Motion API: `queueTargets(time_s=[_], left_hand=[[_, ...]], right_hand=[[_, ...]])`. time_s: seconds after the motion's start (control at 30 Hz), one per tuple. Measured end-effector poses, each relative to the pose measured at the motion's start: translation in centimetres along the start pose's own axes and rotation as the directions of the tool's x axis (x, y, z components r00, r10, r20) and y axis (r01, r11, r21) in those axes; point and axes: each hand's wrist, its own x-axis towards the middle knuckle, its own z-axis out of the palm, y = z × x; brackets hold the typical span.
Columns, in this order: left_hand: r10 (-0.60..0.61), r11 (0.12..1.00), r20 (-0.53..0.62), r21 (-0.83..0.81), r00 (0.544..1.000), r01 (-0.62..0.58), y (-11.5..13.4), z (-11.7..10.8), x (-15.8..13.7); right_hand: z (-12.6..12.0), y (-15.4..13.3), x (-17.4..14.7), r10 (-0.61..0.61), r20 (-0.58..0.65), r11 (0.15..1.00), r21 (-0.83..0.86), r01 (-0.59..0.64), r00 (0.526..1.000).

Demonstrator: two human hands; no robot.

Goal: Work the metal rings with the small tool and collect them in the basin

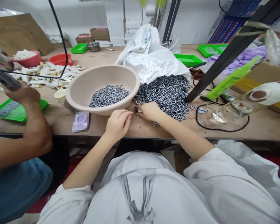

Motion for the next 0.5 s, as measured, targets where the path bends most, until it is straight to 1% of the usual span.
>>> queueTargets(time_s=[0.03,0.1,0.13,0.2,0.27,0.33,0.4,0.5], left_hand=[[-0.029,1.0,0.106,-0.005,0.994,0.029,-0.1,1.0,-0.2],[-0.091,0.996,0.287,0.013,0.954,0.091,-0.4,3.1,0.0],[-0.112,0.994,0.356,0.029,0.928,0.109,-0.5,4.0,0.3],[-0.123,0.992,0.456,0.057,0.881,0.109,-0.5,5.3,1.2],[-0.119,0.993,0.509,0.076,0.853,0.093,-0.3,6.1,1.8],[-0.121,0.992,0.519,0.093,0.846,0.085,0.1,6.3,2.2],[-0.122,0.99,0.512,0.12,0.85,0.071,0.3,6.3,2.0],[-0.096,0.987,0.514,0.161,0.853,0.014,0.4,6.1,1.3]], right_hand=[[0.0,0.3,-1.1,-0.015,0.001,1.0,-0.005,0.015,1.0],[0.0,0.9,-3.1,-0.024,0.008,1.0,0.012,0.024,1.0],[-0.1,1.2,-3.8,-0.011,0.002,0.999,0.031,0.011,1.0],[-0.2,1.8,-4.7,0.047,-0.038,0.997,0.069,-0.044,0.998],[-0.3,2.2,-4.4,0.124,-0.095,0.99,0.084,-0.116,0.988],[-0.4,2.2,-3.2,0.159,-0.118,0.986,0.068,-0.152,0.98],[-0.5,1.9,-1.1,0.146,-0.093,0.989,0.033,-0.144,0.985],[-0.5,1.2,2.6,0.114,-0.024,0.993,-0.002,-0.115,0.993]])
